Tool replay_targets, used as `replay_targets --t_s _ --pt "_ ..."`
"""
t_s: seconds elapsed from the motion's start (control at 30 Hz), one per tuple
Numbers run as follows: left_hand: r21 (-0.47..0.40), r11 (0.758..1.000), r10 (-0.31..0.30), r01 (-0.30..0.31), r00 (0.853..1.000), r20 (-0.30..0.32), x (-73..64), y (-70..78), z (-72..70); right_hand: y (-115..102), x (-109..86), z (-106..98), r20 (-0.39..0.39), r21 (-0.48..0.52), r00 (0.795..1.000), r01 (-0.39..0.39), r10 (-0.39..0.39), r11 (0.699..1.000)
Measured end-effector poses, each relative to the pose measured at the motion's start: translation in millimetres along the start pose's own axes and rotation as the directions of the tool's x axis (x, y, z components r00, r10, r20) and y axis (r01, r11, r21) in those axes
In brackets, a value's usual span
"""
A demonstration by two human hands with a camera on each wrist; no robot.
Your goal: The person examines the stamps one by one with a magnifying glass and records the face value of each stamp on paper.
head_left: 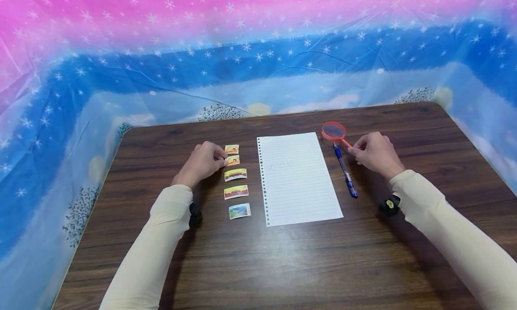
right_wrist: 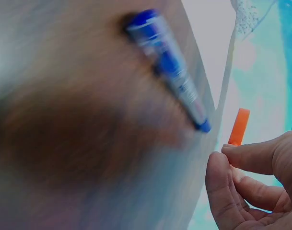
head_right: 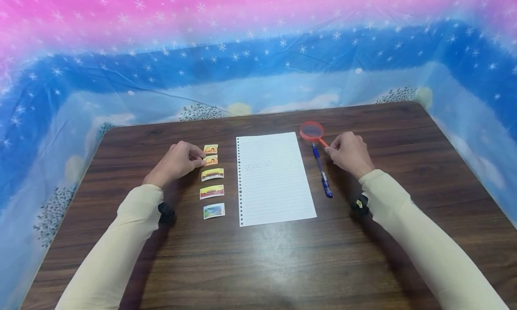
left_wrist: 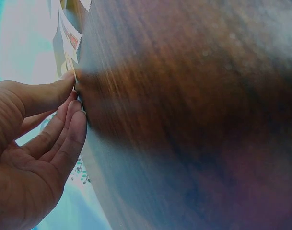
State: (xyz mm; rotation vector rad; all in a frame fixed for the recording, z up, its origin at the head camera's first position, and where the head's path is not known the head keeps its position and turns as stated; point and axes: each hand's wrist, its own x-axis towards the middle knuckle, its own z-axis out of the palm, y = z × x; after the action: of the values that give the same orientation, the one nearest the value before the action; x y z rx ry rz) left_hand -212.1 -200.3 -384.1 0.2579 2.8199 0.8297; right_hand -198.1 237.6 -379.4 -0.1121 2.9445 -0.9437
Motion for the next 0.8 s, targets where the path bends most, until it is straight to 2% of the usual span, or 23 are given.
replay_targets --t_s 0.47,0.8 --pt "-0.002 1.000 0.001 -0.001 1.000 0.001 0.9 -0.5 -0.8 -63 30.0 23 -0.004 0.018 0.994 0.105 -0.105 0.994" --pt "-0.010 1.000 -0.011 0.011 1.000 0.001 0.3 -0.7 -0.8 -103 39.3 55 0.035 0.018 0.988 0.153 -0.153 0.988"
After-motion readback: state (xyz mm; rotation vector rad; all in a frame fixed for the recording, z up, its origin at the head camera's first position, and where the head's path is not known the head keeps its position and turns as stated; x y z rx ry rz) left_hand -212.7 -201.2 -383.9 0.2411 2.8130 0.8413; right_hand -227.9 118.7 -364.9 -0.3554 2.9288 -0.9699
